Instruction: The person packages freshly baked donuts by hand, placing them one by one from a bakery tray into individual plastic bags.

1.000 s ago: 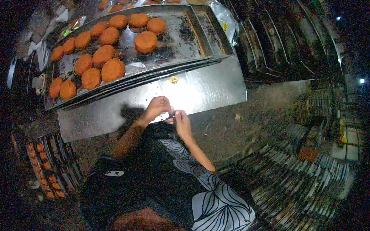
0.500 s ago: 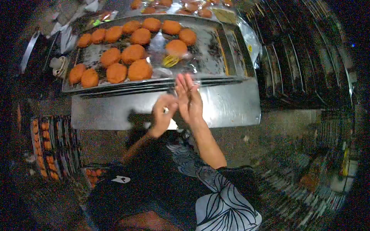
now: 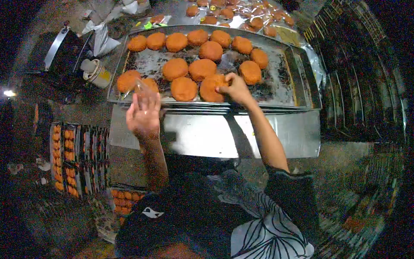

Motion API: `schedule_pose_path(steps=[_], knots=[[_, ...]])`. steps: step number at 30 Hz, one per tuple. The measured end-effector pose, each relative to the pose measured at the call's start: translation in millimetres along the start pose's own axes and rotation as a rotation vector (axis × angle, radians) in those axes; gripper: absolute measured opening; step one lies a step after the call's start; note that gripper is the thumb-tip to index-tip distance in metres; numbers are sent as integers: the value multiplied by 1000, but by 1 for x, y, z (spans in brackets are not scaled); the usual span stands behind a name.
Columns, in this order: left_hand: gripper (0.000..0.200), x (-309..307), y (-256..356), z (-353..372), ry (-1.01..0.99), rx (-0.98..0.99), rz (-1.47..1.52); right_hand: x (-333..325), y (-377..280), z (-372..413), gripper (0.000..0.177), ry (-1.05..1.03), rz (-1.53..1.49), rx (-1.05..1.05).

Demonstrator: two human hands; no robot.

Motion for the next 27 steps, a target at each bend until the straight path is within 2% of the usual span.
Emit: schedule_pose_path(steps=[1,3,4,6,7,9,10,12,13,15,16,18,19,20,21,22,23,24,27], knots=[[54,0,2,-6,-22,15,36,4,1,4,57,5,-6,15],[52,3,-3,-16,-43,22,97,-7,-9,20,53,236,-91,-149],[52,3,-9,-17,-45,-8,100,-4,7,2,57,380,-27,-237],[46,2,-24,-20,-11,-69,146,7,-6,-1,59,373,168,-365],[42,2,-31,-19,14,-119,175,2,-10,-1,59,391,168,-369],[42,8,-39,-14,-18,-142,207,6,-6,-18,63,102,26,-103],[41,12,-42,-14,-34,-161,231,-6,0,-9,63,286,94,-37],[41,13,-44,-11,25,-169,260,-35,-21,54,59,498,-89,-2],[41,12,-45,-11,5,-134,276,-32,-23,74,59,494,-91,-4],[41,19,-55,0,-24,-115,294,-42,-38,122,58,475,-695,-432],[44,28,-63,14,-65,-67,220,-43,-65,152,55,566,-500,-610],[47,47,-86,42,-121,-59,150,-38,-88,170,45,560,-298,-753],[47,60,-93,55,-252,-4,78,-43,-93,175,45,604,-226,-703],[47,74,-97,67,-386,55,5,-47,-79,168,45,612,-342,-662],[47,81,-103,75,-426,38,-121,-49,-63,171,44,580,-387,-655],[47,81,-109,82,-438,26,-119,-50,-51,178,44,541,-427,-653],[45,80,-120,92,-523,-58,-167,-52,-41,187,43,539,-439,-617],[44,78,-133,101,-604,-139,-217,-52,-26,185,41,524,-604,-527],[44,62,-169,124,-455,-331,-125,-62,-4,178,39,740,-805,-533]])
Point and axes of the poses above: each hand's wrist, its own z-axis away from the middle knuckle, its own x-axis out of the palm, y = z × x, the point moved 7 cm from there along -z, towards the middle knuckle, and after that the axes turned 13 degrees about x, right-handed, at the moved point
